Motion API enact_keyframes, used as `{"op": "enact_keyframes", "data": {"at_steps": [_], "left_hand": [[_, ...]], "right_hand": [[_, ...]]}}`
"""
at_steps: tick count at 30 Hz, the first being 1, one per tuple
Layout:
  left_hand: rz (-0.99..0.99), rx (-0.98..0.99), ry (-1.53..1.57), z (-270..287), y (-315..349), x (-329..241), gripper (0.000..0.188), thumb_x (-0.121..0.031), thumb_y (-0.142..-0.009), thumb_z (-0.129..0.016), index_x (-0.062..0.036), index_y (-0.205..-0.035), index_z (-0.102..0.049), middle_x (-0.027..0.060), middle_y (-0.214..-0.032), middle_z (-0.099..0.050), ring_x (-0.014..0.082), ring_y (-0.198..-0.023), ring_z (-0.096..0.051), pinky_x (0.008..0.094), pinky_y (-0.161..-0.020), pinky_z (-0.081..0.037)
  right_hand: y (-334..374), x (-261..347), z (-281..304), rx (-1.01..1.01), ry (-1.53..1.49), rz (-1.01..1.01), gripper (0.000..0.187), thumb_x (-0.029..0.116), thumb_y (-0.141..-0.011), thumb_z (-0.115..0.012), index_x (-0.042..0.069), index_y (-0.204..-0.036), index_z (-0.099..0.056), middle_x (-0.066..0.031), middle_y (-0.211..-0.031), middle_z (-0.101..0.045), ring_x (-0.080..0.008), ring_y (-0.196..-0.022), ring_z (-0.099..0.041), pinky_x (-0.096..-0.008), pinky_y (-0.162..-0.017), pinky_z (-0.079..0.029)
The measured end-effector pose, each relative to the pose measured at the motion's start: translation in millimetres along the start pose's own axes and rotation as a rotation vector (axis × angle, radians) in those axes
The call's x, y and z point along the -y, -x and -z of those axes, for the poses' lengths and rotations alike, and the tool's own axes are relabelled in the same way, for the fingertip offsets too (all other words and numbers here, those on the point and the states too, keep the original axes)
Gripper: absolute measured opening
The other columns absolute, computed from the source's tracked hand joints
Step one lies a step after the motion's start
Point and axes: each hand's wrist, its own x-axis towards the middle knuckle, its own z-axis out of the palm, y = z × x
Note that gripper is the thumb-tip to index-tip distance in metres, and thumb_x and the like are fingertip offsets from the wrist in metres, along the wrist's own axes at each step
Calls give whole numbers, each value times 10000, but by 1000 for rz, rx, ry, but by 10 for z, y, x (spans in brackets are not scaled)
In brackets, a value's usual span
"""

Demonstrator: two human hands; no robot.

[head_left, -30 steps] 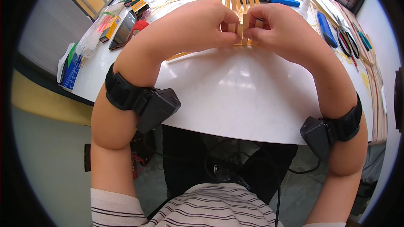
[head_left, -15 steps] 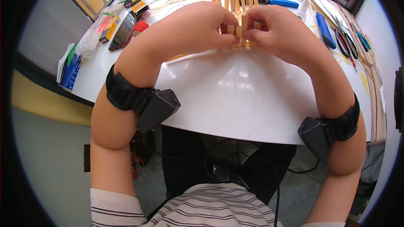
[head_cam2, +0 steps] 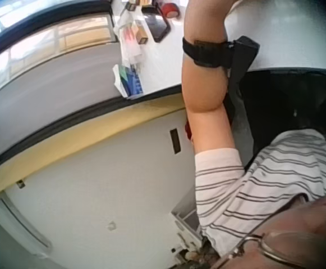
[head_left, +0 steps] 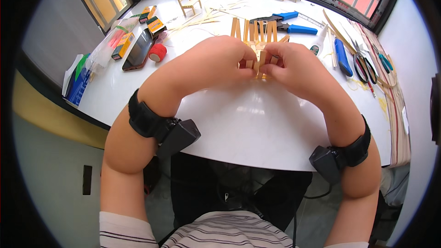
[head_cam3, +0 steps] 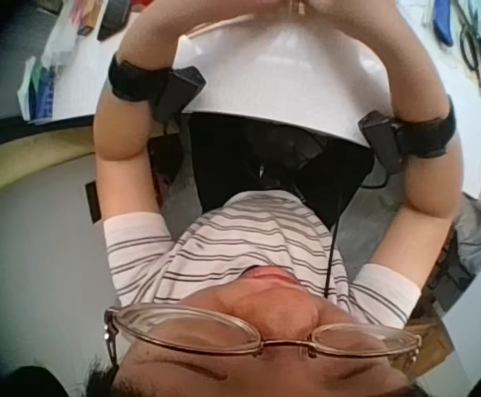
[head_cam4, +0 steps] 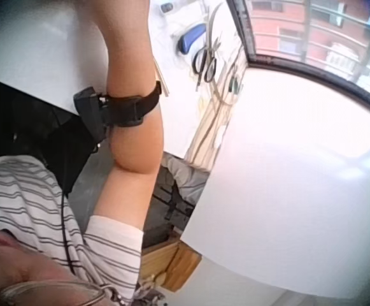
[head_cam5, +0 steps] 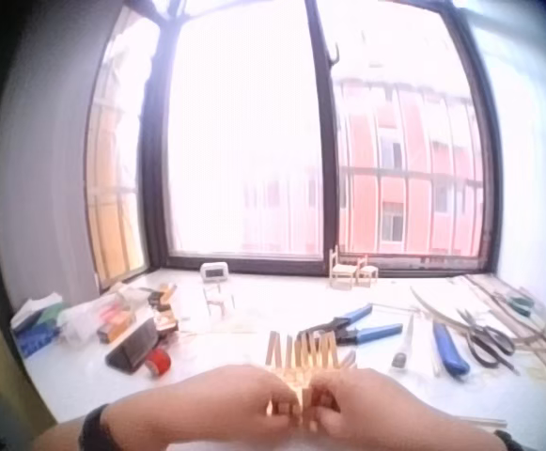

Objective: The person weaves thin bamboo strips into a curved lattice structure on a white table. They repeatedly cut strip ends with scissors, apply glue from a white bottle to intersections, and press the strips into place by hand.

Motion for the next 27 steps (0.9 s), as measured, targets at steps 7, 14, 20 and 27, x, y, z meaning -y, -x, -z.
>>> {"op": "enact_keyframes", "data": {"at_steps": [7,14,20,27], "left_hand": [[-2,0,-5,21,8,-51,207,-185,-834,-667,-5,-918,-724,175,-788,-649,324,-720,-617,397,-681,-502],[-53,-31,-37,9,8,-3,206,-188,-823,-677,-3,-904,-717,171,-780,-646,322,-709,-613,389,-667,-499],[8,2,12,19,-18,-17,200,-197,-825,-685,-3,-865,-710,154,-721,-610,273,-613,-534,368,-593,-452],[70,42,47,49,-22,-65,192,-196,-832,-683,-11,-866,-718,143,-698,-611,239,-590,-531,355,-583,-453]], "right_hand": [[14,-19,0,5,16,-8,137,89,-863,-647,20,-968,-701,-159,-867,-717,-316,-852,-688,-390,-784,-535],[-6,-26,-4,11,22,-5,124,92,-870,-662,23,-965,-702,-164,-875,-716,-321,-848,-684,-397,-780,-532],[-19,-16,-23,-12,20,-36,126,99,-878,-680,16,-968,-707,-175,-867,-709,-328,-828,-676,-406,-772,-524],[-9,-2,-18,-11,14,-41,128,108,-883,-681,15,-966,-710,-178,-865,-711,-324,-819,-679,-402,-768,-526]]}}
